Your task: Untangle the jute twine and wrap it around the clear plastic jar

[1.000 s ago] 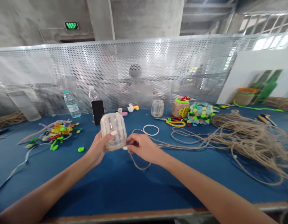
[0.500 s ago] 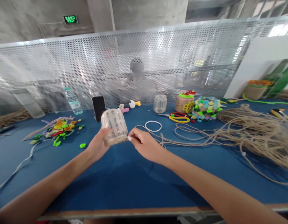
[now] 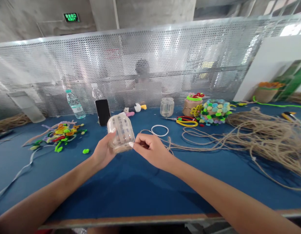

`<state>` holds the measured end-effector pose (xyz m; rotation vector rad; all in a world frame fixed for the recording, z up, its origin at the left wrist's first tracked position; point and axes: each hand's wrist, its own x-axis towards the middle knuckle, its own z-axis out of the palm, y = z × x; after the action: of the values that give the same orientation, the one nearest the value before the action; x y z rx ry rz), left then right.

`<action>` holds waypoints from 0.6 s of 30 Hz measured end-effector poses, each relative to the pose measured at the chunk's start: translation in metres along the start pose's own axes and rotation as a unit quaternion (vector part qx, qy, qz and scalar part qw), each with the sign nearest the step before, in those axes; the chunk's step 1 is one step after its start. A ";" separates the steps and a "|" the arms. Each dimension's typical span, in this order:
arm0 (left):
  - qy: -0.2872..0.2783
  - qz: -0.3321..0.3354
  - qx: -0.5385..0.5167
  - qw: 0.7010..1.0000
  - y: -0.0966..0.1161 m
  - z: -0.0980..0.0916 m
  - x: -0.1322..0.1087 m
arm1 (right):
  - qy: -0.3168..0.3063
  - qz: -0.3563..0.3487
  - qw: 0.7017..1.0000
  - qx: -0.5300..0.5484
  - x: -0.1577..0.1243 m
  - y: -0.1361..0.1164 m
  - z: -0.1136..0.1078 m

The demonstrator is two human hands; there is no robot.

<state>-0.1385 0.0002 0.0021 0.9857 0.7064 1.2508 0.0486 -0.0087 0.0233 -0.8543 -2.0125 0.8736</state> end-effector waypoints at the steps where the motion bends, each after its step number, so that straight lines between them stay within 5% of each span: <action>1: 0.001 -0.003 0.001 1.000 0.000 0.000 -0.001 | 0.003 -0.001 1.000 -0.003 0.000 0.000 0.000; 10: 0.001 0.006 0.006 1.000 0.003 0.002 -0.002 | 0.003 0.010 1.000 -0.029 0.004 0.007 0.000; 18: 0.027 -0.078 0.089 0.993 0.001 0.003 -0.004 | -0.017 0.019 0.999 0.034 0.006 0.023 0.006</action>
<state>-0.1374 -0.0040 0.0036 1.0225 0.9321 1.0943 0.0467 0.0067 0.0039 -0.8463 -1.9901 0.9794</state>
